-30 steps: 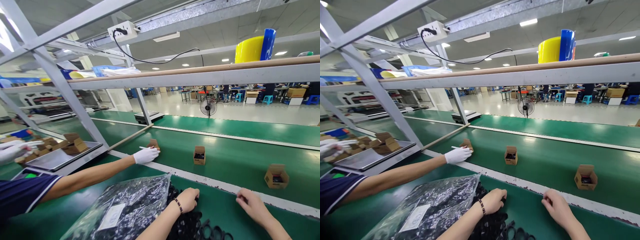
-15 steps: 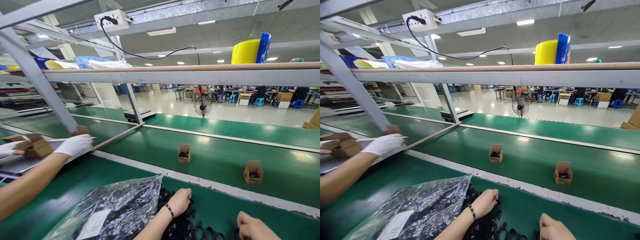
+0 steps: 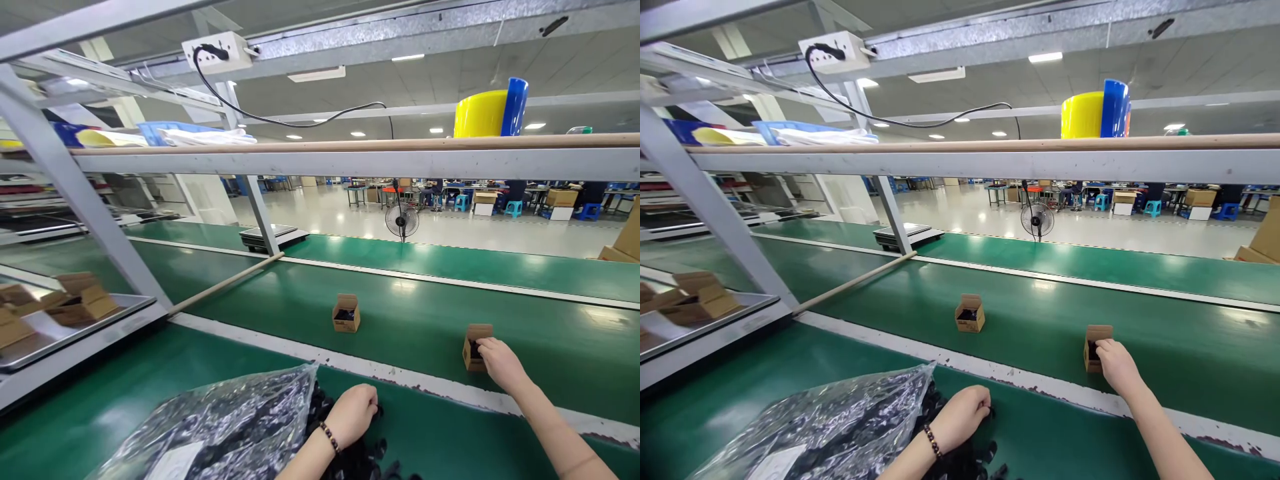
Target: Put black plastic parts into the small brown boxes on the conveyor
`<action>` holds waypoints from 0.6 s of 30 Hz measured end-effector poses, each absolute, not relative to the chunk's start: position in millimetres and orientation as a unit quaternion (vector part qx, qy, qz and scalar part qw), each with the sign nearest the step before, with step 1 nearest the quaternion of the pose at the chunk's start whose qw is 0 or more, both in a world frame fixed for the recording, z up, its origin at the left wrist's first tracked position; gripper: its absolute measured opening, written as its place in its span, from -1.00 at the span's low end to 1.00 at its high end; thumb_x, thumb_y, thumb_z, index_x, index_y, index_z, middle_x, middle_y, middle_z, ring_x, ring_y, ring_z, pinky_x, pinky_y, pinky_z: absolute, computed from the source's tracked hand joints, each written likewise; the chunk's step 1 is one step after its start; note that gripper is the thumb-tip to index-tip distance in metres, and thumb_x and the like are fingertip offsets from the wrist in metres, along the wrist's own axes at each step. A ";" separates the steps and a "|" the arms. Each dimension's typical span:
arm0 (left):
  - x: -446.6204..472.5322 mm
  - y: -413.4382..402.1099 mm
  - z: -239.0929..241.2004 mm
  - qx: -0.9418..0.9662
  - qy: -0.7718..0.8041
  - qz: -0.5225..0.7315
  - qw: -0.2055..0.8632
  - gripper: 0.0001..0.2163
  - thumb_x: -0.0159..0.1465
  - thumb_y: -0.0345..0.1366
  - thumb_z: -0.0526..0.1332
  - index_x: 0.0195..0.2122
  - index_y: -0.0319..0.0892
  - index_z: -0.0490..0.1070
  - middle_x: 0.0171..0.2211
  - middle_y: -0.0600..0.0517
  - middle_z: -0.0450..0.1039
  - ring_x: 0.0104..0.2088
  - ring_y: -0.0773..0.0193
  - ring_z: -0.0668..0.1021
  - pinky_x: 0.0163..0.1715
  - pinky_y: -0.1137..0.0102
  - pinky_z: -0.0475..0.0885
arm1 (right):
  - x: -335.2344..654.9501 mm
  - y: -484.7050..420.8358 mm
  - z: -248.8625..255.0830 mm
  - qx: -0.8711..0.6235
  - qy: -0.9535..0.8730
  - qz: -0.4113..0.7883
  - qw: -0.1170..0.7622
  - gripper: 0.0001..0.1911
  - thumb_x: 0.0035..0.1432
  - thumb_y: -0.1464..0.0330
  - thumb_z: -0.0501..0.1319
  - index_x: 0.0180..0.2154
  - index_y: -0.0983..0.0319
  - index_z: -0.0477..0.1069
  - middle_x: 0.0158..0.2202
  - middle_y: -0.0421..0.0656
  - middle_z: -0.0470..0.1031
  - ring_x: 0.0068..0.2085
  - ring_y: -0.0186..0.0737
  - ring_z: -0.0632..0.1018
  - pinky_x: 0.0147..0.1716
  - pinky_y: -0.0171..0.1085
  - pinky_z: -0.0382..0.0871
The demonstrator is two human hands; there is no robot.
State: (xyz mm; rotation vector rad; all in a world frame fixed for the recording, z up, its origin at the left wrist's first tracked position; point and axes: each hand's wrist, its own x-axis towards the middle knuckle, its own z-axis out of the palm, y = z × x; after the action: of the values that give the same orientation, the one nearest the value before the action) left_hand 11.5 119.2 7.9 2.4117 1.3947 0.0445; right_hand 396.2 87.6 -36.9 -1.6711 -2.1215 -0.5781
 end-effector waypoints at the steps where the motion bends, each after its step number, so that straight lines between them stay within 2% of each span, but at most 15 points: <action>1: 12.0 118.9 10.3 0.851 0.492 0.023 0.182 -0.87 0.11 -0.45 0.08 -0.46 -0.15 0.38 -0.37 0.04 0.47 -0.29 0.23 0.47 -0.30 0.45 0.26 | 390.6 91.3 -38.0 -0.589 -0.761 -0.202 0.182 -0.66 0.03 0.64 -0.02 -0.35 0.27 0.48 -0.17 -0.04 0.52 -0.15 -0.13 0.49 -0.13 -0.18 0.34; 6: 27.4 116.3 29.2 0.851 0.478 0.060 0.211 -0.89 0.15 -0.42 0.08 -0.46 -0.15 0.37 -0.39 0.05 0.45 -0.31 0.25 0.46 -0.35 0.46 0.25 | 366.9 104.1 -39.6 -0.575 -0.782 -0.181 0.158 -0.65 -0.10 0.69 0.04 -0.36 0.27 0.47 -0.18 -0.01 0.51 -0.14 -0.11 0.47 -0.06 -0.13 0.25; 10: 52.1 113.1 45.1 0.856 0.451 0.097 0.233 -0.88 0.15 -0.40 0.09 -0.45 -0.15 0.39 -0.40 0.06 0.45 -0.32 0.26 0.46 -0.33 0.46 0.27 | 356.3 108.9 -34.6 -0.569 -0.788 -0.173 0.160 -0.65 -0.08 0.66 0.06 -0.27 0.27 0.46 -0.12 -0.01 0.49 -0.09 -0.07 0.44 -0.06 -0.09 0.22; 13: 67.7 111.5 50.3 0.860 0.428 0.126 0.247 -0.87 0.15 -0.41 0.08 -0.44 -0.14 0.41 -0.40 0.08 0.45 -0.35 0.28 0.45 -0.32 0.46 0.28 | 347.5 113.4 -36.4 -0.561 -0.793 -0.167 0.170 -0.62 -0.05 0.66 0.02 -0.25 0.27 0.47 -0.08 -0.02 0.48 -0.07 -0.12 0.44 0.00 -0.11 0.20; 18: 89.8 123.8 49.2 0.842 0.433 0.180 0.265 -0.88 0.15 -0.38 0.12 -0.45 -0.16 0.44 -0.44 0.08 0.45 -0.39 0.29 0.45 -0.35 0.47 0.29 | 324.7 130.1 -44.6 -0.548 -0.801 -0.154 0.184 -0.57 -0.23 0.66 0.05 -0.28 0.29 0.46 -0.19 -0.02 0.53 -0.09 -0.15 0.47 0.08 -0.12 0.16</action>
State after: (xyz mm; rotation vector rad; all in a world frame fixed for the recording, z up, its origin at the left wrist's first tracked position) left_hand 89.8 123.8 49.2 2.2761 1.1707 0.4861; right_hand 324.7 130.1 -44.6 -1.5449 -2.2593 -0.4328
